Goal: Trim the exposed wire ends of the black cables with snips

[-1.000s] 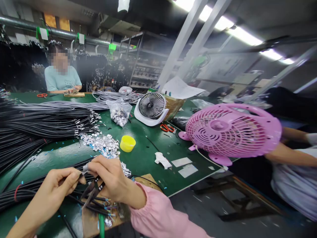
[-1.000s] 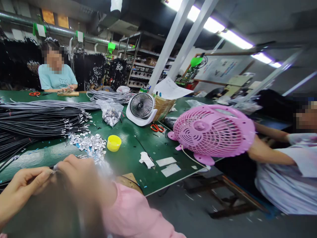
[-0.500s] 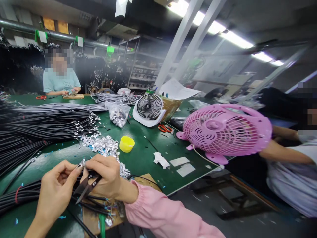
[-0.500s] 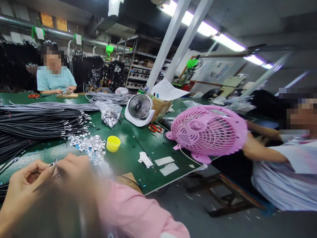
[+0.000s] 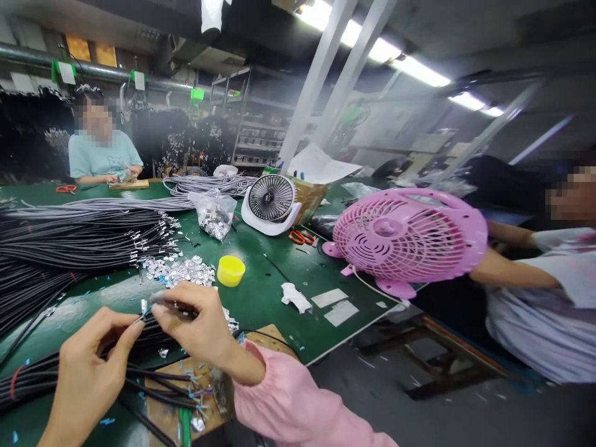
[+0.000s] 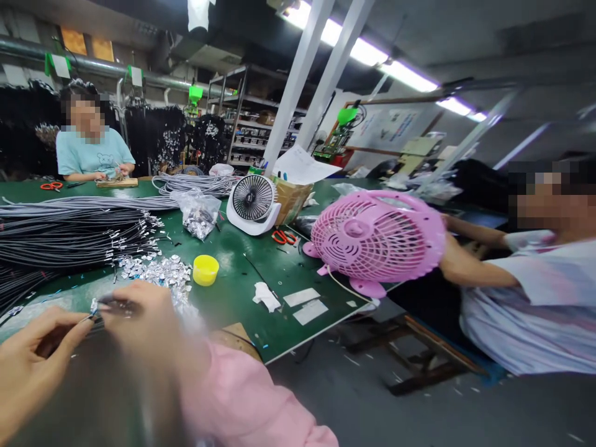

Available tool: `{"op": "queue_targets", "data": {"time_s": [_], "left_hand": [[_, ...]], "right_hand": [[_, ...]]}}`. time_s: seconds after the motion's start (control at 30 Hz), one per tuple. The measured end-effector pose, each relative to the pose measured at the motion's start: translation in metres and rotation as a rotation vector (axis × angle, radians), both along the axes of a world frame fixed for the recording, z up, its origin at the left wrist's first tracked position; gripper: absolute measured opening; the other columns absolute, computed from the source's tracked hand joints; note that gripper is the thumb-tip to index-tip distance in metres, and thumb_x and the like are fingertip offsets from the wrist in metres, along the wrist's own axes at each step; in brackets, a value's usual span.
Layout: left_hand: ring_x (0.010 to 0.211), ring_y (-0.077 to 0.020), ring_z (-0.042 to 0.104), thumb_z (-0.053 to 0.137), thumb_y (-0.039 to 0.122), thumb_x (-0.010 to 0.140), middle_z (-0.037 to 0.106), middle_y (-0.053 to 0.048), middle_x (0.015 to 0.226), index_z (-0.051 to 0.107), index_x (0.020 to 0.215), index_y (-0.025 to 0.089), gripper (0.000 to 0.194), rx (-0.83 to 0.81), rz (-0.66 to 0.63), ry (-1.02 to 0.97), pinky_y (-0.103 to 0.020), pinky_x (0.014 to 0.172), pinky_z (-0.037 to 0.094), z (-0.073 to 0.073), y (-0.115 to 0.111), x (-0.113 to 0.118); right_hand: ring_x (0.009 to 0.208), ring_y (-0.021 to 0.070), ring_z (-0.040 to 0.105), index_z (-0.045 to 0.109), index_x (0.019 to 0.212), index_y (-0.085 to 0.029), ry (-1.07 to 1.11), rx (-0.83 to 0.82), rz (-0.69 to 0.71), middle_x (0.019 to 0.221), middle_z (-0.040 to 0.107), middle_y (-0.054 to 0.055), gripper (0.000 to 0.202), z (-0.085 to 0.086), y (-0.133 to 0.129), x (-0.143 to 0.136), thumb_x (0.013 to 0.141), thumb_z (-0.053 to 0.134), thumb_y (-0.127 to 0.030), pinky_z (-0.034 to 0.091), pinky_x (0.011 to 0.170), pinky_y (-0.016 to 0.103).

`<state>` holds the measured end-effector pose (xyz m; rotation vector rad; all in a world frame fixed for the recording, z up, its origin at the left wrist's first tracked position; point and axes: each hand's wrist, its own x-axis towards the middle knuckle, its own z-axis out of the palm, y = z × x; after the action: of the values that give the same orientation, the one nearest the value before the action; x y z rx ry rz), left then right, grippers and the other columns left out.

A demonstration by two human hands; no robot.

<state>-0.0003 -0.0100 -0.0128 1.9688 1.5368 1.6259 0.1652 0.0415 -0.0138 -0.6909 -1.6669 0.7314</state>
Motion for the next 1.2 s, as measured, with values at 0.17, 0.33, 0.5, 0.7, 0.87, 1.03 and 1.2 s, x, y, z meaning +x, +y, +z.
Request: {"op": "queue_targets", "data": {"time_s": [0.17, 0.33, 0.5, 0.7, 0.87, 1.03, 1.2], "left_hand": [[0.045, -0.0133, 0.063, 0.066, 0.051, 0.083, 0.068, 0.002, 0.055, 0.068, 0.059, 0.025, 0.035, -0.082, -0.046, 0.012, -0.017, 0.044, 0.049, 0.007, -0.001, 0.001], [0.04, -0.0126, 0.056, 0.059, 0.056, 0.087, 0.061, 0.003, 0.048, 0.062, 0.054, 0.025, 0.045, -0.135, -0.076, 0.023, -0.018, 0.039, 0.045, 0.011, -0.002, 0.0], [0.036, -0.0112, 0.051, 0.06, 0.056, 0.086, 0.057, 0.005, 0.044, 0.064, 0.055, 0.026, 0.044, -0.104, -0.076, 0.028, -0.017, 0.035, 0.04, 0.013, -0.003, 0.002], [0.04, -0.0124, 0.059, 0.065, 0.065, 0.082, 0.065, 0.003, 0.05, 0.07, 0.062, 0.024, 0.046, -0.154, 0.027, -0.113, -0.017, 0.039, 0.047, 0.002, -0.003, 0.002], [0.045, -0.013, 0.063, 0.072, 0.066, 0.077, 0.069, 0.002, 0.054, 0.071, 0.061, 0.025, 0.044, -0.129, -0.003, -0.128, -0.016, 0.043, 0.05, 0.005, -0.004, 0.005], [0.042, -0.0133, 0.063, 0.07, 0.066, 0.078, 0.068, 0.002, 0.05, 0.072, 0.057, 0.026, 0.046, -0.109, -0.001, -0.079, -0.017, 0.041, 0.049, 0.01, -0.005, 0.008], [0.047, -0.0128, 0.062, 0.069, 0.058, 0.084, 0.068, 0.003, 0.056, 0.074, 0.064, 0.027, 0.038, -0.089, -0.033, -0.066, -0.018, 0.044, 0.047, -0.005, -0.005, 0.002]], "right_hand": [[0.068, 0.0143, 0.062, 0.077, 0.106, -0.015, -0.115, 0.167, 0.079, 0.085, 0.073, 0.006, 0.023, -0.006, -0.003, 0.004, 0.087, 0.066, -0.014, 0.054, 0.064, 0.025], [0.077, 0.016, 0.067, 0.074, 0.097, -0.016, -0.289, 0.199, 0.122, 0.085, 0.073, 0.005, 0.007, -0.01, 0.001, 0.005, 0.094, 0.067, -0.017, 0.057, 0.072, 0.027], [0.073, 0.0148, 0.067, 0.074, 0.094, -0.016, -0.244, 0.251, 0.162, 0.082, 0.072, 0.004, 0.005, -0.015, 0.001, 0.004, 0.092, 0.071, -0.02, 0.056, 0.069, 0.025], [0.058, 0.0113, 0.059, 0.073, 0.075, -0.016, -0.103, 0.163, 0.094, 0.067, 0.068, 0.0, 0.009, -0.012, -0.002, 0.005, 0.083, 0.071, -0.015, 0.051, 0.059, 0.022], [0.055, 0.0112, 0.057, 0.077, 0.078, -0.016, -0.091, 0.063, 0.007, 0.067, 0.07, 0.001, 0.015, -0.009, -0.001, 0.002, 0.085, 0.081, -0.029, 0.051, 0.056, 0.023], [0.066, 0.0144, 0.063, 0.074, 0.09, -0.014, -0.134, 0.312, 0.051, 0.076, 0.07, 0.006, 0.017, -0.014, -0.004, 0.005, 0.098, 0.06, -0.02, 0.054, 0.062, 0.024], [0.067, 0.0143, 0.058, 0.067, 0.082, -0.017, -0.184, 0.013, 0.133, 0.074, 0.063, 0.002, 0.012, -0.006, -0.006, 0.006, 0.093, 0.063, -0.02, 0.05, 0.062, 0.025]]}}
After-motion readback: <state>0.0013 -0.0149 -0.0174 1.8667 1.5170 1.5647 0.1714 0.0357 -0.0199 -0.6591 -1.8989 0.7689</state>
